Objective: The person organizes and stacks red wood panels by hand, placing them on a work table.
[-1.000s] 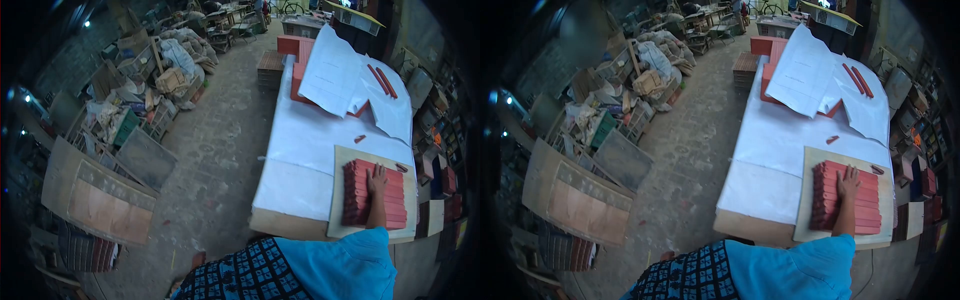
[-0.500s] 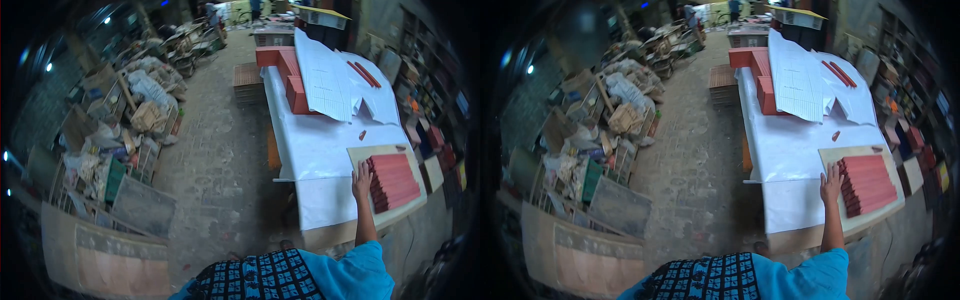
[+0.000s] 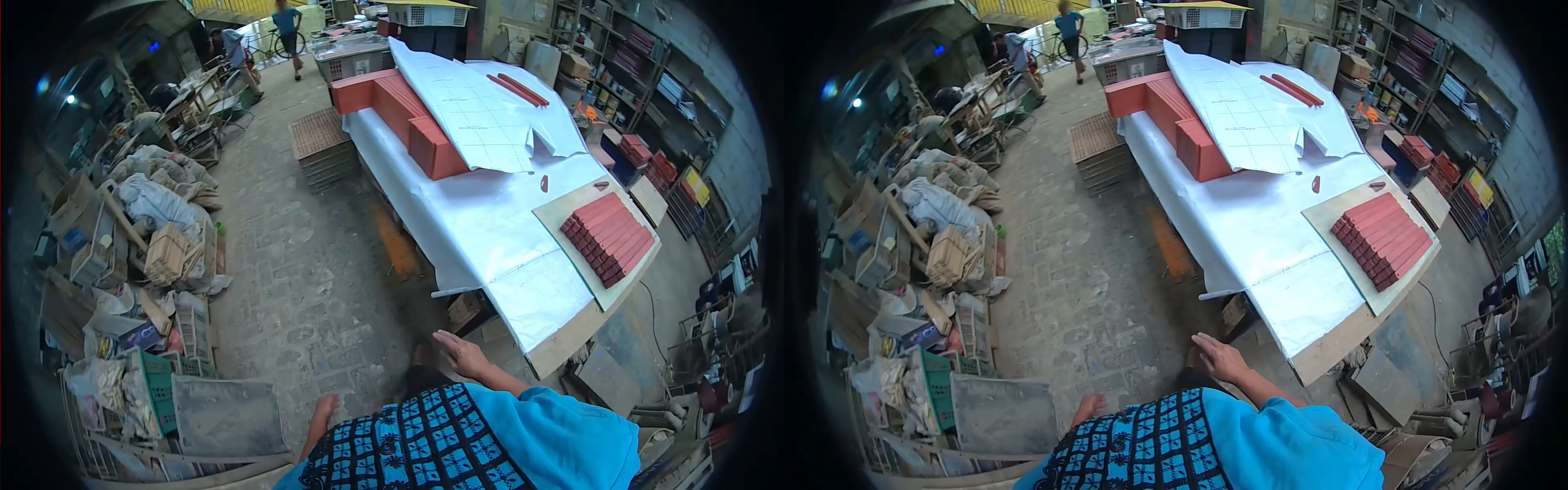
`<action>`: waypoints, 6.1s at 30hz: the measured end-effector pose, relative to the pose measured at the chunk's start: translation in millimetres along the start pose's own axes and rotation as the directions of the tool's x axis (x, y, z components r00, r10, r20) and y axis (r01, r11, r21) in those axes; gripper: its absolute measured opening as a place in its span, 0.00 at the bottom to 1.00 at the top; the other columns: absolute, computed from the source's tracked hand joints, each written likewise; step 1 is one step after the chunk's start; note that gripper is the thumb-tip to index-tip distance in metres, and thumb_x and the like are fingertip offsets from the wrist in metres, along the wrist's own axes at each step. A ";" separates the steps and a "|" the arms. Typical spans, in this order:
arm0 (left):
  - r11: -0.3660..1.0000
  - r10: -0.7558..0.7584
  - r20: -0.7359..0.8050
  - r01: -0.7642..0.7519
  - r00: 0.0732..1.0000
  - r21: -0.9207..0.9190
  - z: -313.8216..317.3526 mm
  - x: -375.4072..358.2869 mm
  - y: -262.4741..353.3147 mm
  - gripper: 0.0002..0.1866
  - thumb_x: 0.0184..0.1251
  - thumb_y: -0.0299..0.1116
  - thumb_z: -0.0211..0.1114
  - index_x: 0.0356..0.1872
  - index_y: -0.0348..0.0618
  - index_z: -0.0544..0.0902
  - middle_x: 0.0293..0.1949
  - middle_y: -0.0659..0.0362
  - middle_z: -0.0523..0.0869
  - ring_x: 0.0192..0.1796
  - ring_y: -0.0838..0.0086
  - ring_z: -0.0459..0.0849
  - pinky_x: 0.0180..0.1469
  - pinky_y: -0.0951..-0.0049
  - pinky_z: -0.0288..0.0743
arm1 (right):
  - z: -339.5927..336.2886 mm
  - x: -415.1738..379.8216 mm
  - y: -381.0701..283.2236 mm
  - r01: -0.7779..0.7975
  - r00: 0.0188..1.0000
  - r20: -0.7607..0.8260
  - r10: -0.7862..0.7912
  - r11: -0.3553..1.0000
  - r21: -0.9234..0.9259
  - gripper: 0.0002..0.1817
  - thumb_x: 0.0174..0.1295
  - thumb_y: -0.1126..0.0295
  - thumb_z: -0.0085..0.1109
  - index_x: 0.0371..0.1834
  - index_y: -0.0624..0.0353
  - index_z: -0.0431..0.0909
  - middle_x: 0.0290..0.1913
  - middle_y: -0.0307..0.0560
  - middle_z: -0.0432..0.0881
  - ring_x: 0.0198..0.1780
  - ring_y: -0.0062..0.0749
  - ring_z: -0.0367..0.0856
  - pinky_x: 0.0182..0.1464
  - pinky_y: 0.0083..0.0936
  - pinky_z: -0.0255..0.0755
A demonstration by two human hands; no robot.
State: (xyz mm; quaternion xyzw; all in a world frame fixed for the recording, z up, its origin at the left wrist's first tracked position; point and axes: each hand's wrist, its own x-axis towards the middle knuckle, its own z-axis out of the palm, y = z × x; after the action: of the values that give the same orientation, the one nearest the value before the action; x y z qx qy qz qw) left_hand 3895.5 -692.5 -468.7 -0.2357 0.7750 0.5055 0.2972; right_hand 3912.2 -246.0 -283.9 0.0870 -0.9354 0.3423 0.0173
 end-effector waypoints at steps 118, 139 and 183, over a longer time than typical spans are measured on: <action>0.430 0.903 0.108 -0.880 0.416 -0.202 -54.4 610.4 1055.7 0.33 0.59 0.25 0.54 0.68 0.33 0.59 0.68 0.49 0.63 0.70 0.61 0.61 0.68 0.60 0.56 | -348.1 718.0 186.0 -0.927 0.198 -0.935 0.295 0.366 -0.081 0.11 0.61 0.65 0.55 0.35 0.63 0.80 0.37 0.60 0.81 0.40 0.56 0.78 0.45 0.40 0.70; 0.978 0.035 0.856 -0.193 0.515 0.077 -12.4 739.2 1084.3 0.41 0.60 0.68 0.41 0.68 0.51 0.60 0.67 0.54 0.64 0.67 0.58 0.64 0.63 0.48 0.58 | 3.7 914.1 44.8 -0.802 0.115 -0.802 0.586 0.531 0.273 0.18 0.56 0.78 0.54 0.51 0.59 0.75 0.55 0.56 0.75 0.52 0.53 0.76 0.52 0.40 0.72; 0.864 -0.254 0.886 0.321 -0.389 0.388 -2.5 744.1 1108.9 0.43 0.61 0.69 0.44 0.68 0.47 0.60 0.64 0.53 0.68 0.63 0.56 0.69 0.62 0.51 0.65 | -119.9 1206.6 64.4 -0.790 -0.293 -0.494 0.819 0.083 0.607 0.54 0.41 0.61 0.65 0.73 0.56 0.44 0.71 0.75 0.37 0.65 0.69 0.52 0.55 0.64 0.59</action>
State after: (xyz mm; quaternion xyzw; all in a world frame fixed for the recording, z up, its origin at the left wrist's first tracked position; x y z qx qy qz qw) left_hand 2626.7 -324.0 -274.6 0.0619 0.1205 0.4050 0.9042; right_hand 2710.1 -302.7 -122.3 -0.7296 -0.6017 0.2682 0.1833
